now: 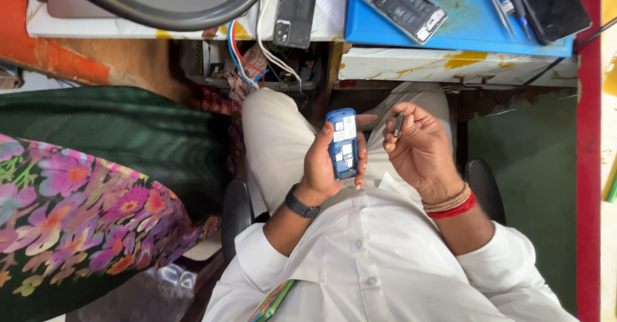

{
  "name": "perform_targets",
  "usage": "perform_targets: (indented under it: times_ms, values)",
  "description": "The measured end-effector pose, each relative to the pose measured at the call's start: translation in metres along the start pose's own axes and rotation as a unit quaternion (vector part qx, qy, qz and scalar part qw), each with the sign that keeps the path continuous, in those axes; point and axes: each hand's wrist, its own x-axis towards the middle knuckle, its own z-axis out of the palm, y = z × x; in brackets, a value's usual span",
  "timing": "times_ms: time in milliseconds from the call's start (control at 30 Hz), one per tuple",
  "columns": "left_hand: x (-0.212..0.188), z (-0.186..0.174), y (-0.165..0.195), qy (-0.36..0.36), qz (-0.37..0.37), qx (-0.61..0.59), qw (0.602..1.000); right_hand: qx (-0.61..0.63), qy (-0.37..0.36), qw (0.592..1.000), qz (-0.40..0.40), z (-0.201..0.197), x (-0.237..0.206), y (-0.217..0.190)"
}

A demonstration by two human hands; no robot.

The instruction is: The person works on a disassembled smartphone on a blue repair mat, prying and adjusting its internal components with a small tool, then sets the phone body down and picks up a small feature phone, opening its back cover and pressing its buttons to test it.

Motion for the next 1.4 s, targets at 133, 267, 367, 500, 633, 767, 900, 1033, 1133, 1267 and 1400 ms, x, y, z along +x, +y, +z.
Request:
perform_targets:
  times_ms: [133, 267, 367, 500, 633, 767, 900, 1033, 1133, 1267, 1400]
  values:
    - [0.002, 0.002, 0.001, 0.0, 0.001, 0.005, 1.0, 0.032, 0.005, 0.999, 0.013, -0.005, 0.001, 0.0]
    - [0.002, 0.003, 0.0, 0.0, 0.002, 0.004, 1.0, 0.043, 0.009, 0.999, 0.022, -0.005, 0.001, 0.001]
    - [0.001, 0.003, 0.0, 0.001, -0.001, 0.0, 1.0, 0.058, -0.011, 0.998, 0.021, 0.0, 0.0, 0.002]
    - [-0.001, -0.002, 0.0, 0.004, -0.017, -0.007, 1.0, -0.145, -0.029, 0.987, -0.059, 0.017, -0.006, 0.002]
    - [-0.002, -0.008, -0.007, 0.027, -0.011, -0.018, 0.999, -0.365, -0.062, 0.921, -0.122, 0.043, -0.013, -0.003]
    - [-0.001, -0.015, -0.012, 0.015, 0.004, 0.011, 1.0, -0.603, -0.126, 0.759, -0.212, 0.068, -0.008, -0.014]
    - [-0.002, -0.02, -0.015, 0.031, 0.013, 0.044, 0.998, -0.607, -0.135, 0.771, -0.137, 0.082, -0.001, -0.019]
    - [-0.002, -0.02, -0.012, 0.017, 0.002, 0.051, 0.999, -0.635, -0.16, 0.741, -0.15, 0.084, 0.001, -0.019]
    - [-0.001, -0.017, -0.01, 0.014, 0.004, 0.049, 0.999, -0.644, -0.164, 0.729, -0.164, 0.083, 0.001, -0.018]
    - [-0.001, -0.015, -0.011, 0.024, 0.0, 0.034, 0.999, -0.637, -0.122, 0.755, -0.092, 0.082, 0.001, -0.018]
    - [0.001, -0.019, -0.013, 0.02, -0.006, 0.023, 1.0, -0.665, -0.166, 0.707, -0.176, 0.082, 0.002, -0.017]
